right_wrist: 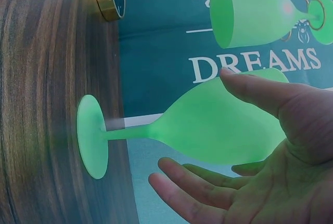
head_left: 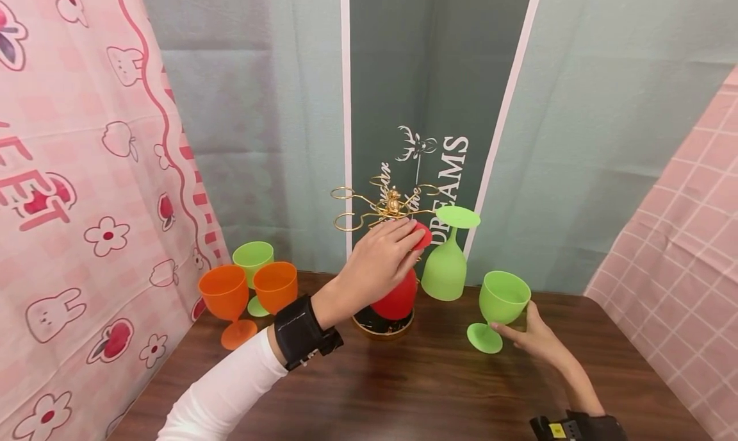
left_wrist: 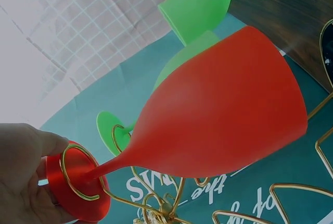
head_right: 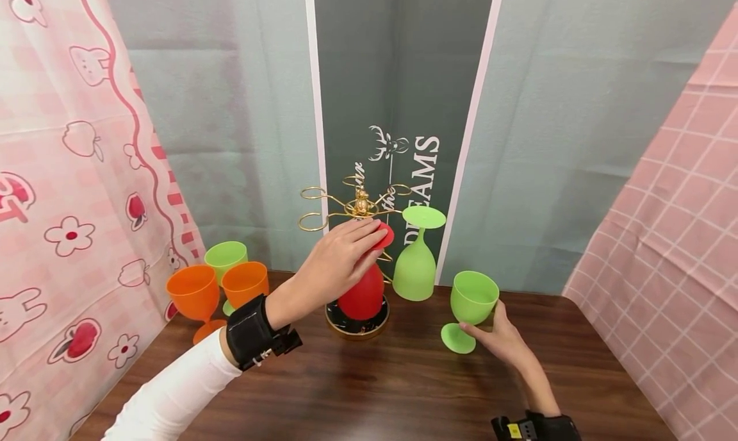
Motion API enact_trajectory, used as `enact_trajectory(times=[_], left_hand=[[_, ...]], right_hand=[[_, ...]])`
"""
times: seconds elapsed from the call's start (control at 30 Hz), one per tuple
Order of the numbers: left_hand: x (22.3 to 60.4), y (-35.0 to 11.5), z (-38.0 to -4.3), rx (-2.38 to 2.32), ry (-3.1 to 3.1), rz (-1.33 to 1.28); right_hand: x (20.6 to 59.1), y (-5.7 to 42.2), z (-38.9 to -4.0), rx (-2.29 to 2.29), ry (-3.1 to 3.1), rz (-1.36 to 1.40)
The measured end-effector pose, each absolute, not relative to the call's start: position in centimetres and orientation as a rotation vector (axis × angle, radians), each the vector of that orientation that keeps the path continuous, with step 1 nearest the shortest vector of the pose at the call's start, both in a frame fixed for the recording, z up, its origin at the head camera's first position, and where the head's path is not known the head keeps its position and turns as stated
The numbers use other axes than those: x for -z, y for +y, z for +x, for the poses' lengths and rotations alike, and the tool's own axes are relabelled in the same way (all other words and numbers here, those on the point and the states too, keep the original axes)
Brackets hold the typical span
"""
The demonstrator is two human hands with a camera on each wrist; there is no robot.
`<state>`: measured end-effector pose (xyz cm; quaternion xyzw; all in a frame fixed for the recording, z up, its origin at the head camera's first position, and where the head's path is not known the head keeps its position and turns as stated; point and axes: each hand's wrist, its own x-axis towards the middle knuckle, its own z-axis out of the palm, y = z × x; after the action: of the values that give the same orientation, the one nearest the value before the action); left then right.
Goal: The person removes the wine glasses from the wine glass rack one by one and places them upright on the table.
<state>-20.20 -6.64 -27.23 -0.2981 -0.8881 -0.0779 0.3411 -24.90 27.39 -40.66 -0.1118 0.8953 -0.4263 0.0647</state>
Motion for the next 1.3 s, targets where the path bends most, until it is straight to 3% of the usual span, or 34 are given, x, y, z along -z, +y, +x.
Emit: enact_trajectory(times=[1.3], left_hand=[[25.5, -7.6, -21.8, 0.500, -2.454, -0.809]], right_hand=[[40.8, 27.2, -24.8, 1.244, 2.743, -0.302]])
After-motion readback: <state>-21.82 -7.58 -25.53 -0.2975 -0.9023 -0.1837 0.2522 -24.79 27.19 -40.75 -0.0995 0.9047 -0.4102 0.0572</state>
